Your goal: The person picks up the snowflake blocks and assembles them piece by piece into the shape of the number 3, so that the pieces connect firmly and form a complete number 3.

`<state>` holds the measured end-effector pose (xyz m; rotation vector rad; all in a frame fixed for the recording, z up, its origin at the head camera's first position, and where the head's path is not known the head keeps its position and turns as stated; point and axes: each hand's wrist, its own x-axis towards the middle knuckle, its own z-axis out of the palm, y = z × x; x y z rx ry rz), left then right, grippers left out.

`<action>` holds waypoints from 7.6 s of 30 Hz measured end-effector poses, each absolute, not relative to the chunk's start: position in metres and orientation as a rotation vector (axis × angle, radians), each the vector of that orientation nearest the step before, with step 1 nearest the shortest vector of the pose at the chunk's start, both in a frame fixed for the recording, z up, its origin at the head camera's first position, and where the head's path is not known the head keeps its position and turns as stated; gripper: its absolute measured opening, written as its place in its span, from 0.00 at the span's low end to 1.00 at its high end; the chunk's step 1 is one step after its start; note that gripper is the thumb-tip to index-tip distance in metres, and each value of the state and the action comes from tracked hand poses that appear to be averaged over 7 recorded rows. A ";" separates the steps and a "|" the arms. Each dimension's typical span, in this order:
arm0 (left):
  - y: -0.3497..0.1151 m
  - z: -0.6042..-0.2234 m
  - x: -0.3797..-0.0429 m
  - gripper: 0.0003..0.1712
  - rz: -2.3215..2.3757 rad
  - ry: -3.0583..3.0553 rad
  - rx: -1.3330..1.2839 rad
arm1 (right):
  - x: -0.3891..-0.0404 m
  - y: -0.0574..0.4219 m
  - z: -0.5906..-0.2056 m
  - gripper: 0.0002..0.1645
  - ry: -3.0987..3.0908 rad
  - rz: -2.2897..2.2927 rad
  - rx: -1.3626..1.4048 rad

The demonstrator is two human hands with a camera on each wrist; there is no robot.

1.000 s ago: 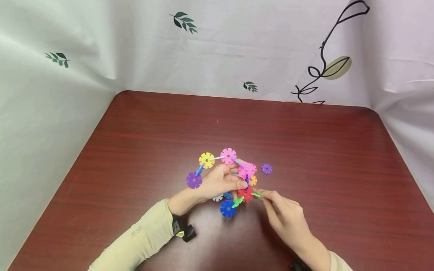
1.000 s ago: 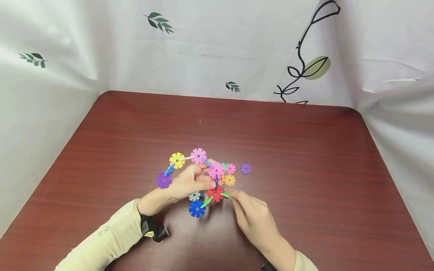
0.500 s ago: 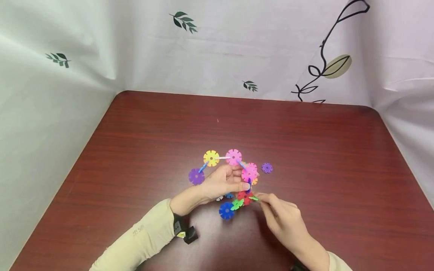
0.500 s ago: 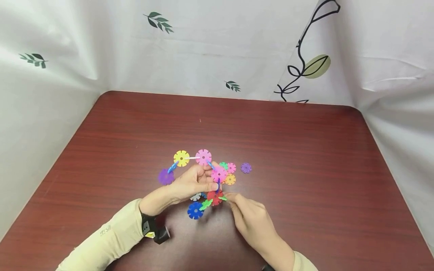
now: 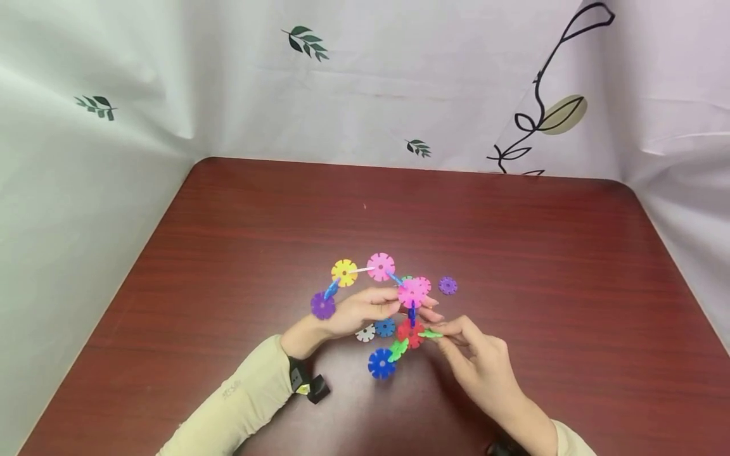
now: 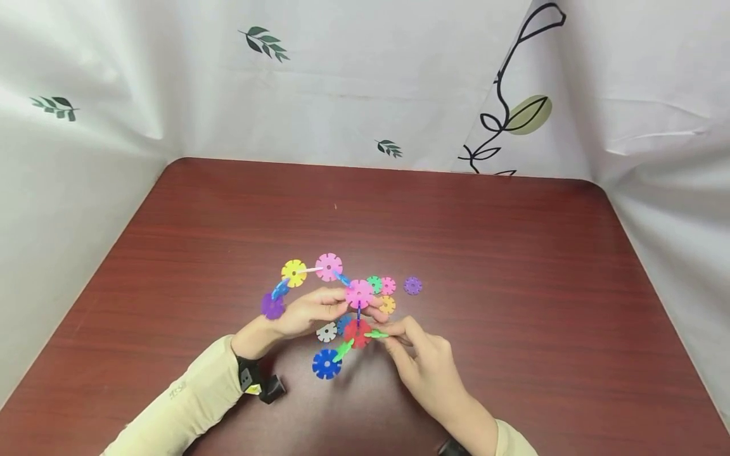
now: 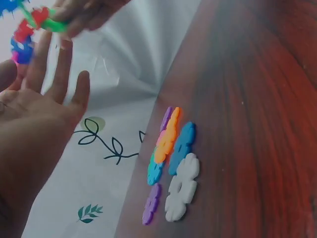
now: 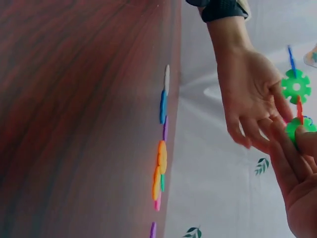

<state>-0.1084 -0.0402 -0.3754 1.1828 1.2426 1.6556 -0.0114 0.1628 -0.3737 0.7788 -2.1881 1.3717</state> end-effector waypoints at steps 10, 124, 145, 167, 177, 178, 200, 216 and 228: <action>-0.038 -0.369 -0.104 0.22 1.653 1.505 1.420 | -0.006 0.151 -0.373 0.09 -2.090 1.518 0.850; -0.044 -0.358 -0.111 0.22 1.790 1.703 0.876 | -0.034 0.177 -0.359 0.11 -2.285 2.139 0.641; -0.046 -0.357 -0.108 0.11 1.658 1.888 1.019 | -0.021 0.156 -0.362 0.12 -2.210 1.968 0.718; -0.055 -0.335 -0.100 0.12 1.310 2.008 1.192 | -0.016 0.160 -0.368 0.29 -2.100 2.003 1.032; -0.056 -0.335 -0.096 0.18 1.354 1.798 1.238 | -0.010 0.164 -0.368 0.19 -2.105 2.119 0.862; -0.056 -0.336 -0.095 0.20 1.402 1.723 1.192 | -0.010 0.165 -0.368 0.19 -2.117 2.141 0.826; -0.039 -0.354 -0.097 0.12 1.692 1.710 0.758 | -0.076 0.192 -0.372 0.26 -3.001 0.689 0.440; -0.044 -0.354 -0.098 0.13 1.698 1.890 0.672 | -0.122 0.186 -0.383 0.12 -3.177 0.711 0.665; -0.043 -0.353 -0.101 0.10 1.880 1.825 0.567 | -0.039 0.165 -0.380 0.07 -2.674 1.242 0.717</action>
